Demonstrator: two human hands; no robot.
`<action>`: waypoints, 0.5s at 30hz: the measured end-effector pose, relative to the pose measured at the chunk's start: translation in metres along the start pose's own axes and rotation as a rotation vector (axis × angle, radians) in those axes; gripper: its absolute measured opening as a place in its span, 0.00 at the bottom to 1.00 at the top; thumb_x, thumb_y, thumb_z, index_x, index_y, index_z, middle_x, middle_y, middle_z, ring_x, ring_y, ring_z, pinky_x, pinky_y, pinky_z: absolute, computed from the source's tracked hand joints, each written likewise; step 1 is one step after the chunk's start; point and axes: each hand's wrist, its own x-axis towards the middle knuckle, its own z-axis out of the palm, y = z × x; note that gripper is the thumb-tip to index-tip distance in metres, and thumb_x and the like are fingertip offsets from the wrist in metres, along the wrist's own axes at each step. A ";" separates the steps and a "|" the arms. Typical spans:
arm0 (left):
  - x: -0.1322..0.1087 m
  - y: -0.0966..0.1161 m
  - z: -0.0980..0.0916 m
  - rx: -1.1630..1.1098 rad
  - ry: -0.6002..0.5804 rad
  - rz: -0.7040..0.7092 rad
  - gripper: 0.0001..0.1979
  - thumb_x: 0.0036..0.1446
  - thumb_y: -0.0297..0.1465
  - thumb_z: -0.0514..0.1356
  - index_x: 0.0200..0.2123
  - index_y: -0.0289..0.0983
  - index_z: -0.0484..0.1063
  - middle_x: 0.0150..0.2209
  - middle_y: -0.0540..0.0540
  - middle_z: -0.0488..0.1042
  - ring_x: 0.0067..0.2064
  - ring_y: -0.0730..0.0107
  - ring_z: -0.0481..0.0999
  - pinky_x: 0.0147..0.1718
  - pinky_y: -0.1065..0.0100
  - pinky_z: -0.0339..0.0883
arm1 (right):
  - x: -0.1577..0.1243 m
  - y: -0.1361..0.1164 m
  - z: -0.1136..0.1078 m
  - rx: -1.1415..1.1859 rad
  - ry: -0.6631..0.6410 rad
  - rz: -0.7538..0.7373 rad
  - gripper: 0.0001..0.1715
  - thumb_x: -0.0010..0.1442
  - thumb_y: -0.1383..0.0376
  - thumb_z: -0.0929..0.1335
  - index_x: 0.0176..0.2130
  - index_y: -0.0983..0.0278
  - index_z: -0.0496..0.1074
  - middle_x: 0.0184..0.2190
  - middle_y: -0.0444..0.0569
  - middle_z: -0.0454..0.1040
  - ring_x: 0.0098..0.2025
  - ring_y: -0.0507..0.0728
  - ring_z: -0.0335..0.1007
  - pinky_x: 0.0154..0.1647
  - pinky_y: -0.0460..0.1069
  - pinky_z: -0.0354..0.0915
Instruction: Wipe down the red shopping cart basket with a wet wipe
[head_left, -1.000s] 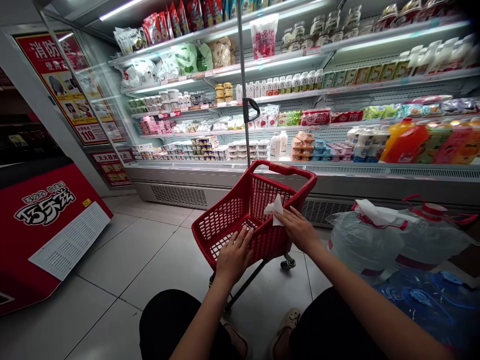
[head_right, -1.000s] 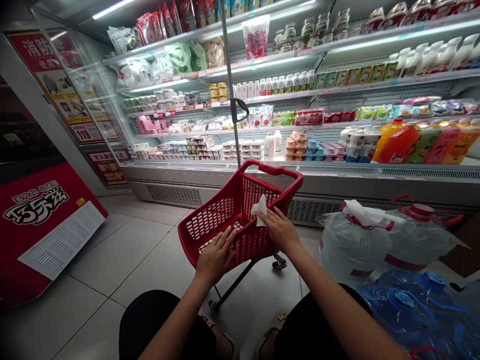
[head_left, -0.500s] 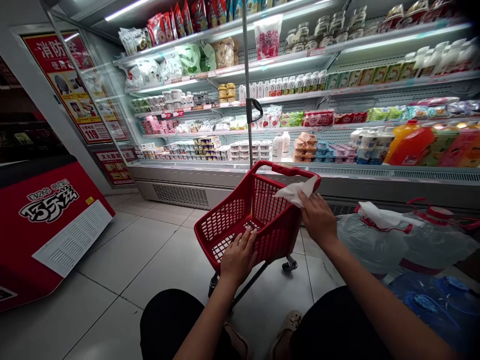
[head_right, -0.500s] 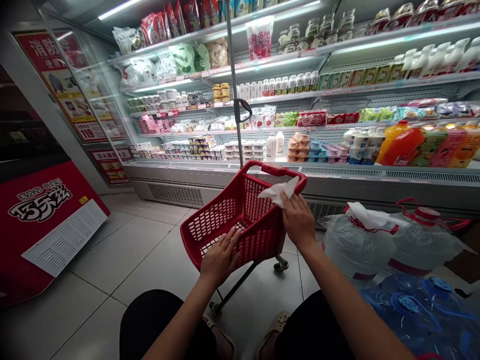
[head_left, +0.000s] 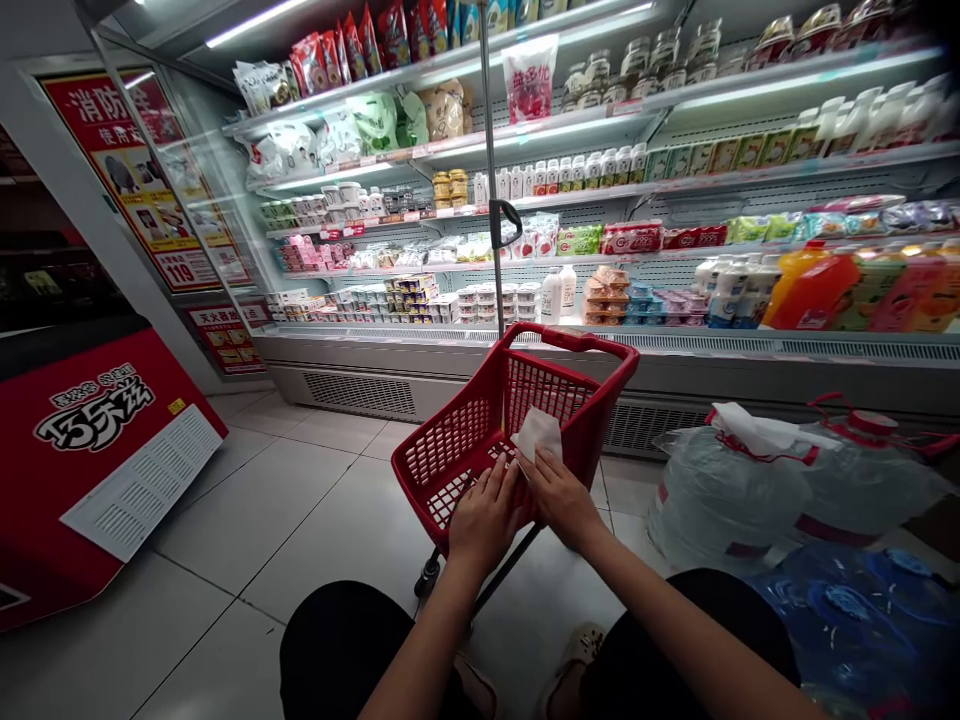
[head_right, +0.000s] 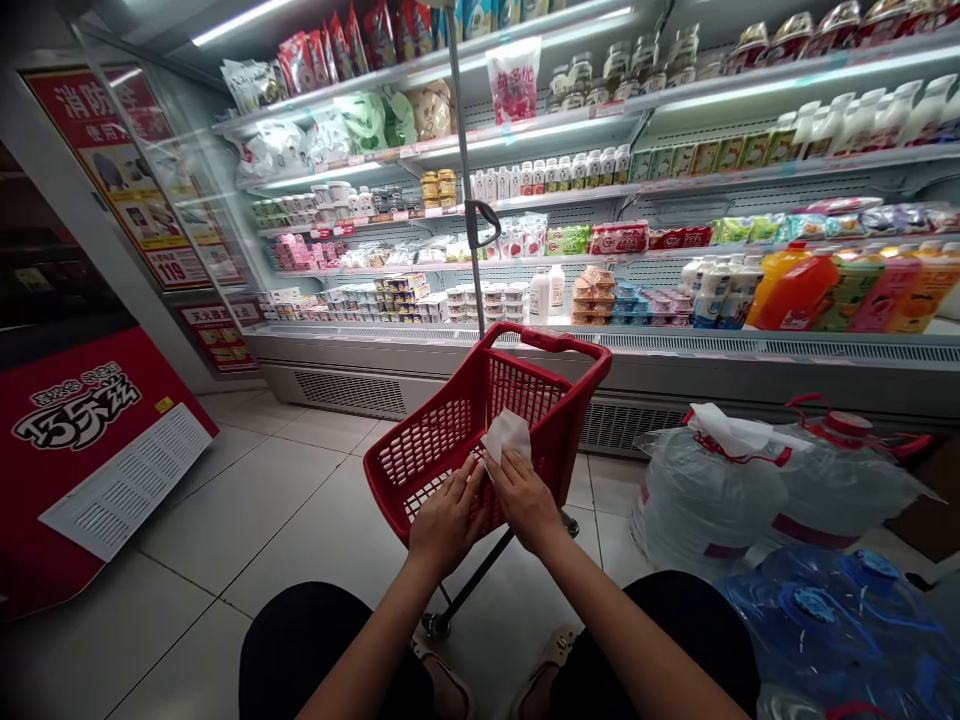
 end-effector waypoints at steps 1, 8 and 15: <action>-0.001 -0.001 0.000 -0.002 -0.001 0.004 0.35 0.70 0.36 0.55 0.75 0.41 0.47 0.75 0.41 0.53 0.68 0.53 0.67 0.58 0.56 0.72 | 0.000 0.001 -0.003 0.003 -0.011 -0.020 0.40 0.70 0.70 0.60 0.76 0.64 0.46 0.70 0.56 0.64 0.73 0.64 0.56 0.71 0.61 0.58; -0.004 -0.006 0.002 -0.017 -0.006 0.033 0.37 0.70 0.37 0.55 0.76 0.40 0.43 0.75 0.39 0.54 0.68 0.56 0.68 0.59 0.58 0.72 | 0.001 0.066 -0.021 -0.047 -0.016 0.000 0.38 0.71 0.69 0.60 0.76 0.60 0.49 0.67 0.55 0.69 0.71 0.61 0.60 0.72 0.61 0.57; 0.000 -0.002 0.006 -0.035 -0.014 -0.059 0.38 0.70 0.38 0.55 0.75 0.33 0.43 0.74 0.33 0.53 0.67 0.53 0.70 0.57 0.56 0.73 | 0.002 0.028 -0.011 0.003 0.009 0.103 0.35 0.72 0.69 0.59 0.74 0.63 0.54 0.67 0.57 0.68 0.73 0.63 0.56 0.72 0.62 0.56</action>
